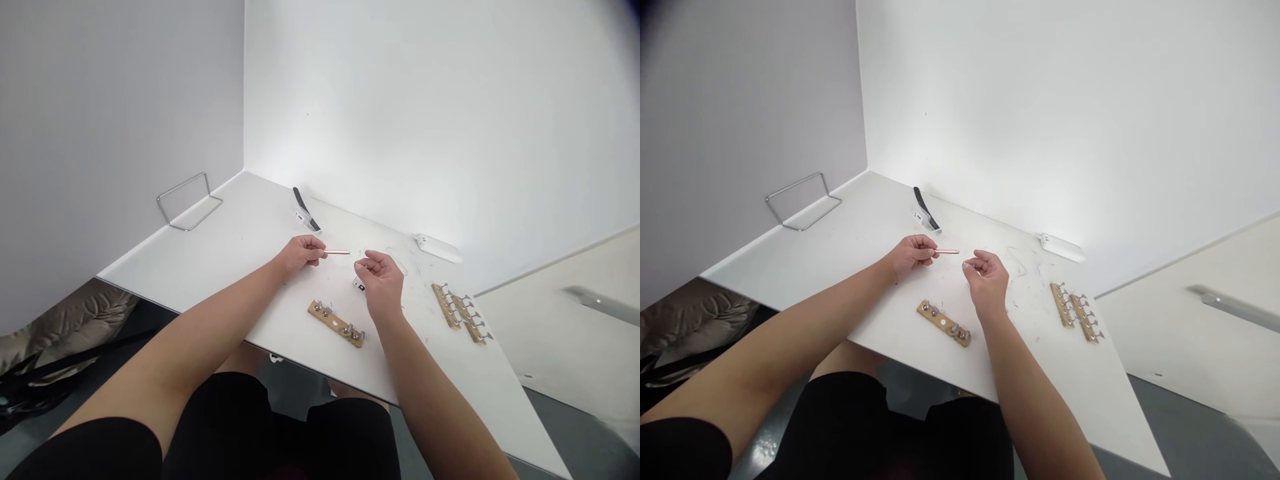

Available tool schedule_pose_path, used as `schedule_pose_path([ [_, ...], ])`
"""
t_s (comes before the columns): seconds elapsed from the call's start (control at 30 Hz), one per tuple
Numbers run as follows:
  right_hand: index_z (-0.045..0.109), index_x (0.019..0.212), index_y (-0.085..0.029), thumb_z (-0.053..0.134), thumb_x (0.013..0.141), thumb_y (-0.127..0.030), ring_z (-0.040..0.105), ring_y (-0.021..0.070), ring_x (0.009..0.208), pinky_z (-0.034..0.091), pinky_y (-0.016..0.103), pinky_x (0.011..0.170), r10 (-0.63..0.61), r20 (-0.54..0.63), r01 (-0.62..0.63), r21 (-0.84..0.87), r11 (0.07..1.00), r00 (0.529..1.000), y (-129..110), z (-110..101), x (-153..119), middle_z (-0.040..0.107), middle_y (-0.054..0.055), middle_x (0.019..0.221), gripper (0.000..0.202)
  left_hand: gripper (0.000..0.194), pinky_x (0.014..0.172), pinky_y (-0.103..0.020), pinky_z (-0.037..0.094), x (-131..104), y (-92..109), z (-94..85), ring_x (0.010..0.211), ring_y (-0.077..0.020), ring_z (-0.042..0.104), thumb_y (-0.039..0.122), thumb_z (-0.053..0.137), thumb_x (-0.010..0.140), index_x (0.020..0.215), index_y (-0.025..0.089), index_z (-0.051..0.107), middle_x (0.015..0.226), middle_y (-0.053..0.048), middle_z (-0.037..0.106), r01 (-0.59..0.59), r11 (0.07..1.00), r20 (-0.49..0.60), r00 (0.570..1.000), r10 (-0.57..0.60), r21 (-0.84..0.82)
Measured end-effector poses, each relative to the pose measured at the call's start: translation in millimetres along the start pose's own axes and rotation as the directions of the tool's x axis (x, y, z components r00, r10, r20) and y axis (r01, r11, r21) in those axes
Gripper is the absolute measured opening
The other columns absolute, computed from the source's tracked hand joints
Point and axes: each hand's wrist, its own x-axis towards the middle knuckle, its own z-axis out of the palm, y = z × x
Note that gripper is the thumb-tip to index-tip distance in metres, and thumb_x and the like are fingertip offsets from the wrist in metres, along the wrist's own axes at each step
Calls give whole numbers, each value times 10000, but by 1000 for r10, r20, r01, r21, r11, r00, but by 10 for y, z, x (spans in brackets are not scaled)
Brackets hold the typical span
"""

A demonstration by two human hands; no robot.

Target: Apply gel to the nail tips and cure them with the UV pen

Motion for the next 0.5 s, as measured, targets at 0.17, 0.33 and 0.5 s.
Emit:
schedule_pose_path([
  [0.17, 576, 936, -172, 696, 631, -236, 595, 167, 714, 475, 343, 674, 1, 8, 0, -28, 1000, 1000, -14, -9, -15, 639, 33, 749, 333, 226, 553, -225, 430, 26, -20, -23, 491, -64, 535, 157, 677, 626, 821, 125, 567, 672, -32, 650, 11, 999, -21, 1000, -12, -47],
  [0.33, 579, 931, -173, 691, 633, -243, 591, 166, 701, 469, 337, 648, -1, 8, 1, -51, 999, 1000, -37, -7, -32, 641, 34, 749, 326, 283, 573, -231, 441, 9, 6, 5, 494, -63, 539, 177, 674, 649, 903, 141, 556, 672, -27, 650, 23, 998, -38, 999, -25, -51],
  [0.5, 589, 931, -171, 694, 629, -255, 590, 169, 697, 467, 331, 628, 2, 1, -2, -73, 997, 1000, -55, -14, -35, 648, 45, 766, 331, 222, 592, -231, 452, 14, 25, 24, 505, -51, 527, 240, 660, 693, 873, 121, 606, 663, -20, 618, 50, 997, -87, 995, -56, -62],
])
